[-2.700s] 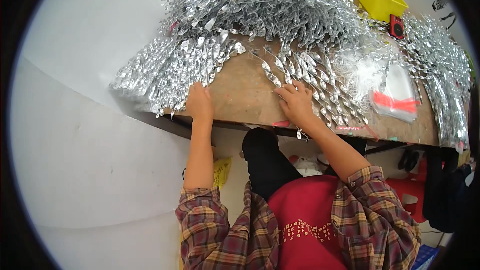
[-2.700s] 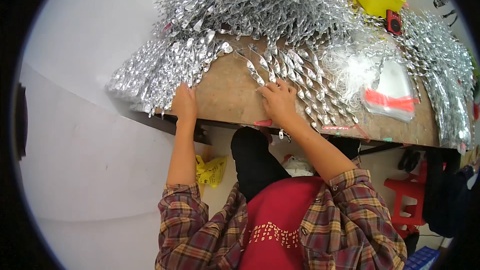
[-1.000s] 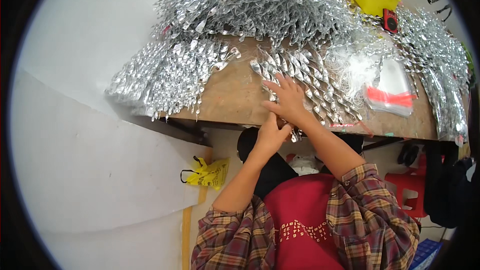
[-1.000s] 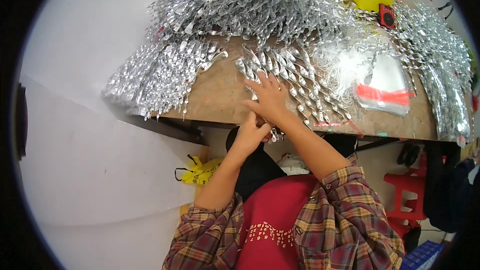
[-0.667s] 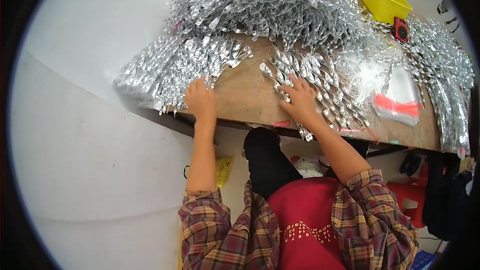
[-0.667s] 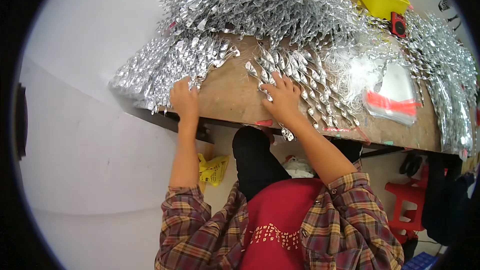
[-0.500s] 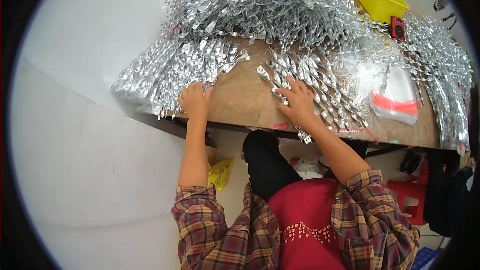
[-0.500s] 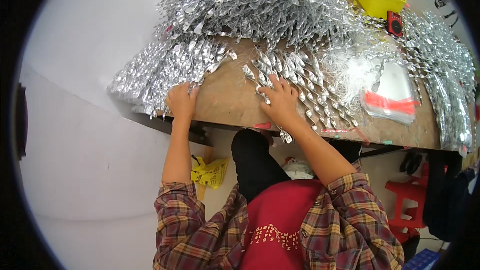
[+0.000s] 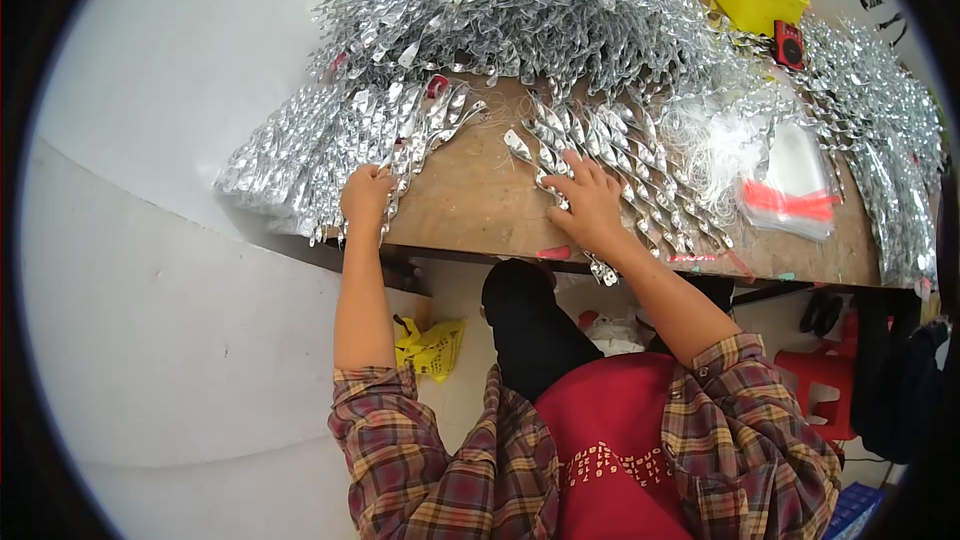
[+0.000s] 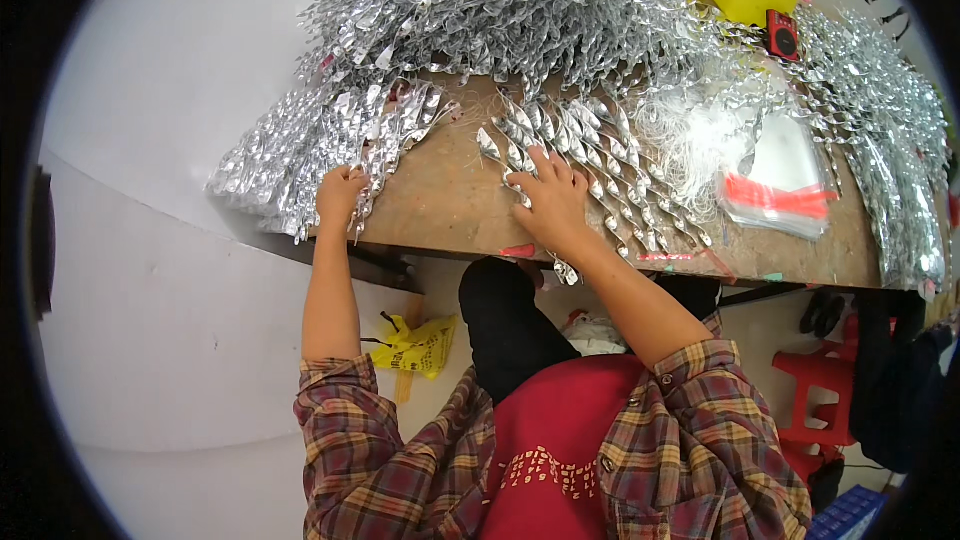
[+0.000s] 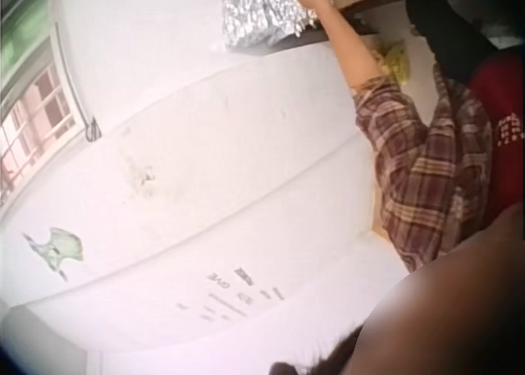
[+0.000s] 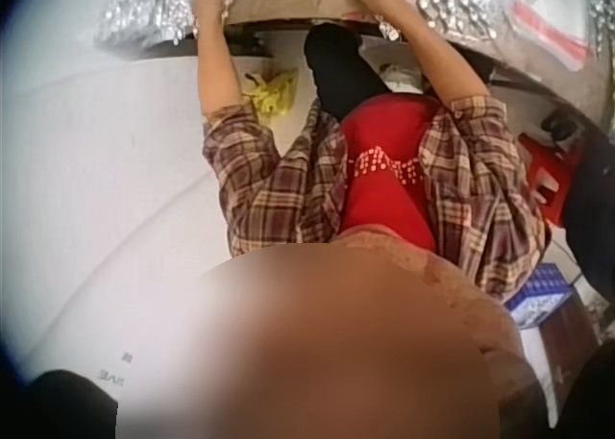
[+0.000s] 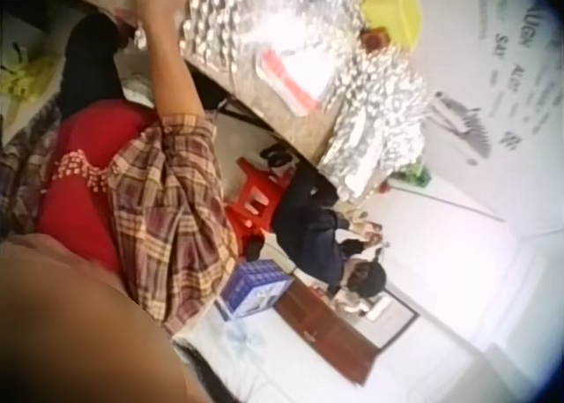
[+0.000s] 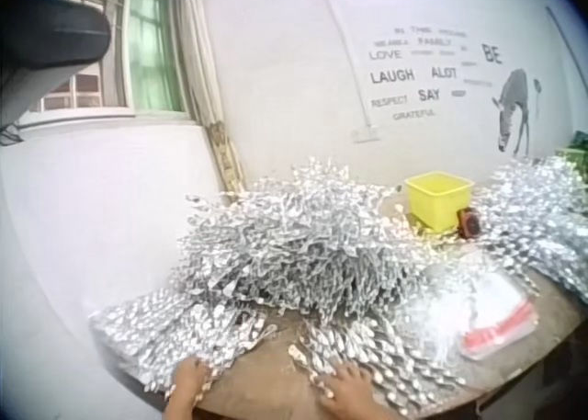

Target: Gathering bunches of silver tinsel decorations and placing them into clear plastic bags.

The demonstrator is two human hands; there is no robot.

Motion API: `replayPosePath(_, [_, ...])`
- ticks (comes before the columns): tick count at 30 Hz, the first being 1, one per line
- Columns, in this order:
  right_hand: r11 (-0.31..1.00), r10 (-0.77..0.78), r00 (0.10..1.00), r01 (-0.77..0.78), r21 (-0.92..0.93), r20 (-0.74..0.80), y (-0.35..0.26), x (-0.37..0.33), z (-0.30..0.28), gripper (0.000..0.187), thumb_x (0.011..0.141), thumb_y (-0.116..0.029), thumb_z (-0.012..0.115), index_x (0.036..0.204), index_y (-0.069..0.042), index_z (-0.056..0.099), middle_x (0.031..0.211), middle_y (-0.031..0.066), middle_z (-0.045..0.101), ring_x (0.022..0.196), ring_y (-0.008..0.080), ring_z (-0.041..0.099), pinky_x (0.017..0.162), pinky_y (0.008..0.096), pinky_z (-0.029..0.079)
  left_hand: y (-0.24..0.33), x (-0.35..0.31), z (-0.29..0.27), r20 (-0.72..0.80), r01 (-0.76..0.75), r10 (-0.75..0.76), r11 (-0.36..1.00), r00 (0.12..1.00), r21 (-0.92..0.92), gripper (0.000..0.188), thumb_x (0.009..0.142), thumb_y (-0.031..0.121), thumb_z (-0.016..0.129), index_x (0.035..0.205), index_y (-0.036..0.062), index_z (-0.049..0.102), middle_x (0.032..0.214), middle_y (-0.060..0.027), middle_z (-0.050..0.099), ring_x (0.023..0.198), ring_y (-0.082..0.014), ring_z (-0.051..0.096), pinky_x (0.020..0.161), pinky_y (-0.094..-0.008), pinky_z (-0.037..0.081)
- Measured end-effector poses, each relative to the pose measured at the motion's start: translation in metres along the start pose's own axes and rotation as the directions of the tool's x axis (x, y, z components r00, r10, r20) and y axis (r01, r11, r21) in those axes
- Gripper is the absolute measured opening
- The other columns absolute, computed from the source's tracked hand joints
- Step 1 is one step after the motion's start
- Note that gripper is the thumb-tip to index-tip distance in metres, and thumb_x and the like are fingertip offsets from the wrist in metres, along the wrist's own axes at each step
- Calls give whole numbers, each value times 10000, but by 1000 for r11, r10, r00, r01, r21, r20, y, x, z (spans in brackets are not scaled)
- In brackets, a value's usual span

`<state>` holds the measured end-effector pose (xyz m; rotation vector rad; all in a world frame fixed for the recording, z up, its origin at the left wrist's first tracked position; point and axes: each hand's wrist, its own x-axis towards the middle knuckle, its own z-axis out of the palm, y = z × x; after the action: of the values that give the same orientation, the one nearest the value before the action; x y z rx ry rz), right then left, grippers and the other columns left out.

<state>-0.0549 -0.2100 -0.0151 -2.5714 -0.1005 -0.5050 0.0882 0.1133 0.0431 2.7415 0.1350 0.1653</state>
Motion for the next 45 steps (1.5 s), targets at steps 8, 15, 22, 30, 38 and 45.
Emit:
replayPosePath(8, [1000,-17,1000,17,9,11,-7,1,0,407,711,-255,679,1111,-251,608,1424,101,369,1310,358,330,1022,507,256,-22,14,12,-68,-17,-1,963,998,-269,261,814,236,592,951,21,533,788,-139,653,680,-290,629,645,-385,490])
replayPosePath(15, [1000,-8,1000,8,-9,17,-4,1,-1,391,723,-251,664,1109,-243,608,1426,102,364,1304,358,339,1021,500,256,35,-35,5,306,229,99,462,947,-857,79,900,128,578,897,54,551,710,-4,550,591,-77,506,497,-214,434])
replayPosePath(22, [1000,-19,999,18,-21,-37,-2,1,4,494,758,-266,641,1242,-238,548,1414,114,381,1287,356,353,1012,514,264,108,-122,72,369,340,175,173,913,-924,132,887,121,572,997,69,520,731,-11,535,569,-80,505,512,-222,428])
replayPosePath(30, [996,-54,997,50,-79,-50,-14,2,10,618,813,-226,609,1371,-409,415,1476,132,305,1321,393,309,1007,599,245,127,-140,112,236,-134,339,782,911,-609,227,859,123,559,1039,-10,521,785,-69,589,654,-141,576,539,-278,461])
replayPosePath(38, [975,-89,988,113,-190,128,-15,4,6,345,813,-221,603,1138,-337,596,1499,127,264,1387,411,168,975,723,185,108,-113,60,588,-20,532,751,609,-660,281,856,189,598,1026,-32,557,811,-109,631,777,-187,607,675,-328,483])
replayPosePath(45, [961,-84,993,104,-257,88,-18,3,9,196,841,-259,601,1030,-300,634,1473,96,315,1374,403,210,961,689,266,28,-23,21,-373,-377,465,881,803,287,209,801,164,592,983,81,650,973,-119,613,894,-316,577,764,-439,452])
